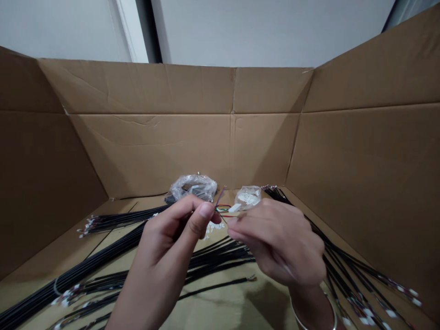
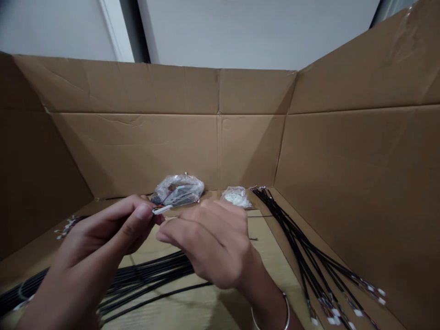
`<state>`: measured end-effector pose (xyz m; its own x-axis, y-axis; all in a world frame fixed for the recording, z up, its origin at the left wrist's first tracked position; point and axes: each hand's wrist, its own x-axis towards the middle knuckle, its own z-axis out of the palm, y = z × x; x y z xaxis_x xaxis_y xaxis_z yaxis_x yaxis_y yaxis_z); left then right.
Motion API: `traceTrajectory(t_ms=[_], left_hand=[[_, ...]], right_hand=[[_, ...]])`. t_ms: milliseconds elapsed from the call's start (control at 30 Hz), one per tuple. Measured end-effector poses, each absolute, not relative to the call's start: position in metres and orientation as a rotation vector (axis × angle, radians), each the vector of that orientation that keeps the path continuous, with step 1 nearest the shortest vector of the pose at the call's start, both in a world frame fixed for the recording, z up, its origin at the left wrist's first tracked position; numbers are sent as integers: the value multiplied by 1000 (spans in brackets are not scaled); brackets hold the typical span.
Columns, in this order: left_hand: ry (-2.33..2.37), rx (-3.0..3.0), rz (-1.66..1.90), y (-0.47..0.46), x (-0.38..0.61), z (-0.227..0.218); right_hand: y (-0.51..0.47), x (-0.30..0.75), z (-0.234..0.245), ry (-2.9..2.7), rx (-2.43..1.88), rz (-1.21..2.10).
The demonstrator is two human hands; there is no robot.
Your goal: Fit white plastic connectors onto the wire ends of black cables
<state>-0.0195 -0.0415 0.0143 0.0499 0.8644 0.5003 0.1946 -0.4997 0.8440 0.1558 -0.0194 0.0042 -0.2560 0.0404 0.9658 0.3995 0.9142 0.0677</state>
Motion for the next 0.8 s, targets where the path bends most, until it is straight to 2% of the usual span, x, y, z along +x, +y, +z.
traceTrajectory(t_ms=[167, 500, 800], left_hand=[[1051, 1771, 1503, -45, -21, 16], [993, 1748, 1514, -41, -25, 15], [1018, 1624, 1424, -43, -29, 17]], right_hand=[[-17, 155, 2, -1731, -308, -299], [-18, 154, 5, -1647, -384, 111], [-27, 153, 4, -1671, -300, 22]])
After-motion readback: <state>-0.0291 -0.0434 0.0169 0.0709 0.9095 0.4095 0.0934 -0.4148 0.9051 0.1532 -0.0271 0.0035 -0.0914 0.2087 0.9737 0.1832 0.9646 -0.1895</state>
